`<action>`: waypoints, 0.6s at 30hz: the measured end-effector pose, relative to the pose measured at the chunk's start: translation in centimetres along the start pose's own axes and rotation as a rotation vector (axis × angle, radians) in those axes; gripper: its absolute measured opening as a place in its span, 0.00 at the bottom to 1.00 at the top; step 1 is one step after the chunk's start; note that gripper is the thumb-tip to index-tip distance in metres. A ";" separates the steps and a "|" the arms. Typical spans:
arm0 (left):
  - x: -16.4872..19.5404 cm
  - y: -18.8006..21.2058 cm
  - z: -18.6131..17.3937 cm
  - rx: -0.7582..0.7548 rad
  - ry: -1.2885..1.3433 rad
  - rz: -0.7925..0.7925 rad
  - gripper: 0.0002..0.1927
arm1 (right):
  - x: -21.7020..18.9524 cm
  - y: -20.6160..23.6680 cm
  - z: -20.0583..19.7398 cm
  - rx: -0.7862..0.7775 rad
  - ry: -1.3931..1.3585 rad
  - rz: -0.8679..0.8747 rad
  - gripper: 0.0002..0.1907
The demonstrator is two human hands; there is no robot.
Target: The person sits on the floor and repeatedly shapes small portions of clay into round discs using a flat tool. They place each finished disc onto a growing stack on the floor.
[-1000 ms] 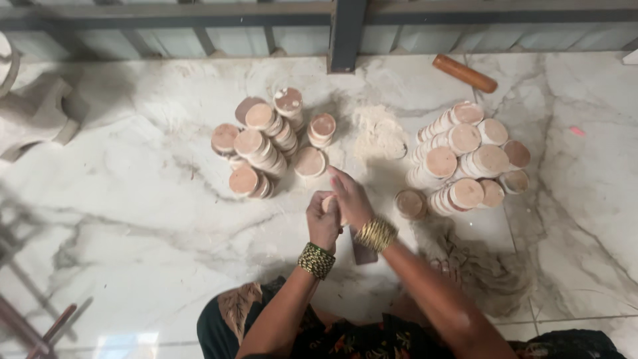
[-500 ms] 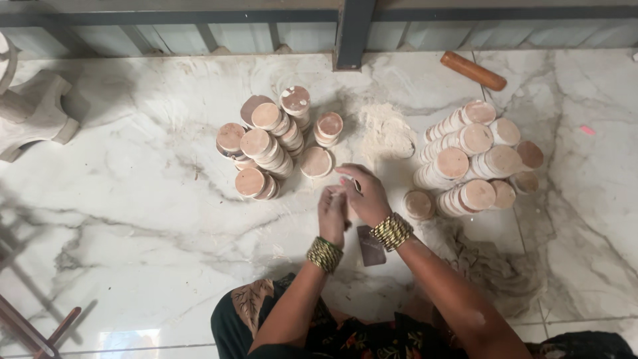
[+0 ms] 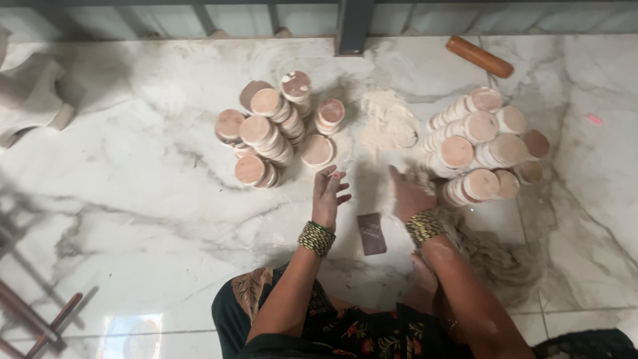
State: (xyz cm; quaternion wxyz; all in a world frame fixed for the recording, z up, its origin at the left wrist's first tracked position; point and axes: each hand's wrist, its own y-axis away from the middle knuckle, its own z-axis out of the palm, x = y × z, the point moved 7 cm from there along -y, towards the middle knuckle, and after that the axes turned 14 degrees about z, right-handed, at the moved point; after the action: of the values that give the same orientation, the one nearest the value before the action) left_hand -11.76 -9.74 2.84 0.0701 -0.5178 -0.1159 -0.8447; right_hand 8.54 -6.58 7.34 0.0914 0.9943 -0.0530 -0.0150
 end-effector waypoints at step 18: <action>-1.4 0.2 -5.1 0.163 0.229 -0.182 0.20 | 2.2 0.0 2.2 -0.122 0.127 0.123 0.37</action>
State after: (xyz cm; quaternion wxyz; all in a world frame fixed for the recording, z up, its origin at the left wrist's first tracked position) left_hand -15.43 -11.32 -0.60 0.0478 -0.3979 -0.2219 -0.8889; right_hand 10.67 -7.22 5.09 0.1555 0.9807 -0.1071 0.0504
